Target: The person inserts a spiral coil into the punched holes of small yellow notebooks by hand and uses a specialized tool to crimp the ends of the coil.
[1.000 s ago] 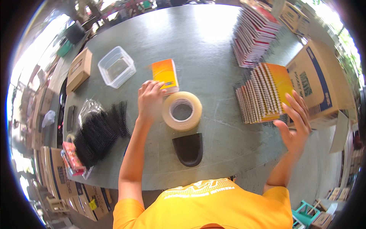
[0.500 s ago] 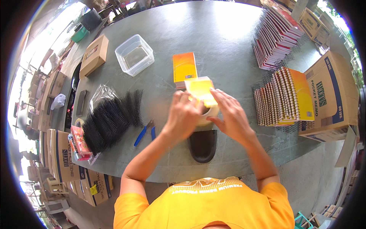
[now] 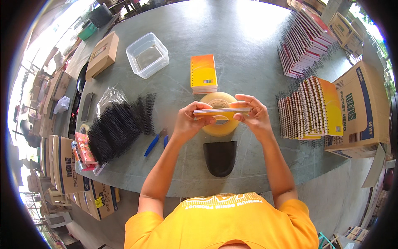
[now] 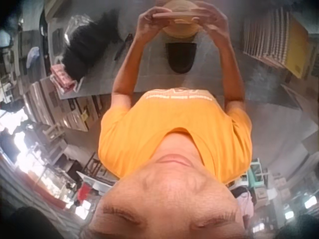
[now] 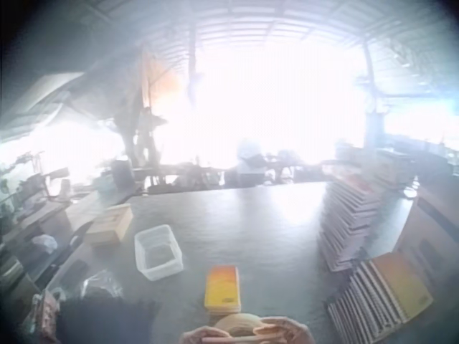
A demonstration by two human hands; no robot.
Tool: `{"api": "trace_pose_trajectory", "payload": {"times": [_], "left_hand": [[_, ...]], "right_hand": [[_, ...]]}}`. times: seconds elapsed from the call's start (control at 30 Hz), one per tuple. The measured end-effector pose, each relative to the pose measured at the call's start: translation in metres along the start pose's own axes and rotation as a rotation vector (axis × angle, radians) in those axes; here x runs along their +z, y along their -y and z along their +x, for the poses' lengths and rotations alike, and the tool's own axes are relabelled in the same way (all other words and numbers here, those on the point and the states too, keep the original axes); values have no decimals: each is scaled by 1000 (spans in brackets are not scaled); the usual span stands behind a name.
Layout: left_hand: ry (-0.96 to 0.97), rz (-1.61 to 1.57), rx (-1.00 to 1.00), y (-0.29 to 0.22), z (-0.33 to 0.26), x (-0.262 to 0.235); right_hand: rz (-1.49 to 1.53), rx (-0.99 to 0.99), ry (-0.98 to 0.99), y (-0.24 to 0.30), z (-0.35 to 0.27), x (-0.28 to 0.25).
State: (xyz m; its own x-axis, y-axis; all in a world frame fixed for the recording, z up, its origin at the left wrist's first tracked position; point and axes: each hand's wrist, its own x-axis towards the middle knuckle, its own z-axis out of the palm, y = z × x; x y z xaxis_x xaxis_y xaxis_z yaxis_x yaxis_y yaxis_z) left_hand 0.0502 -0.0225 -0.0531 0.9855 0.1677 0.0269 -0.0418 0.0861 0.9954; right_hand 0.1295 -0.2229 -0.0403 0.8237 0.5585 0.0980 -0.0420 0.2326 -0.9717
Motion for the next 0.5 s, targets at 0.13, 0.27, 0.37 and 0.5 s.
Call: {"api": "trace_pose_trajectory", "payload": {"times": [0.13, 0.27, 0.37, 0.5], "left_hand": [[11, 187, 54, 15, 2, 9], [3, 104, 70, 20, 0, 12], [-31, 194, 161, 12, -3, 16], [79, 455, 290, 6, -3, -5]], "right_hand": [[-52, 71, 32, -17, 1, 5], [-256, -28, -18, -18, 2, 6], [-722, -438, -149, 13, -1, 29], [-1185, -730, 1, 27, -5, 57]]}}
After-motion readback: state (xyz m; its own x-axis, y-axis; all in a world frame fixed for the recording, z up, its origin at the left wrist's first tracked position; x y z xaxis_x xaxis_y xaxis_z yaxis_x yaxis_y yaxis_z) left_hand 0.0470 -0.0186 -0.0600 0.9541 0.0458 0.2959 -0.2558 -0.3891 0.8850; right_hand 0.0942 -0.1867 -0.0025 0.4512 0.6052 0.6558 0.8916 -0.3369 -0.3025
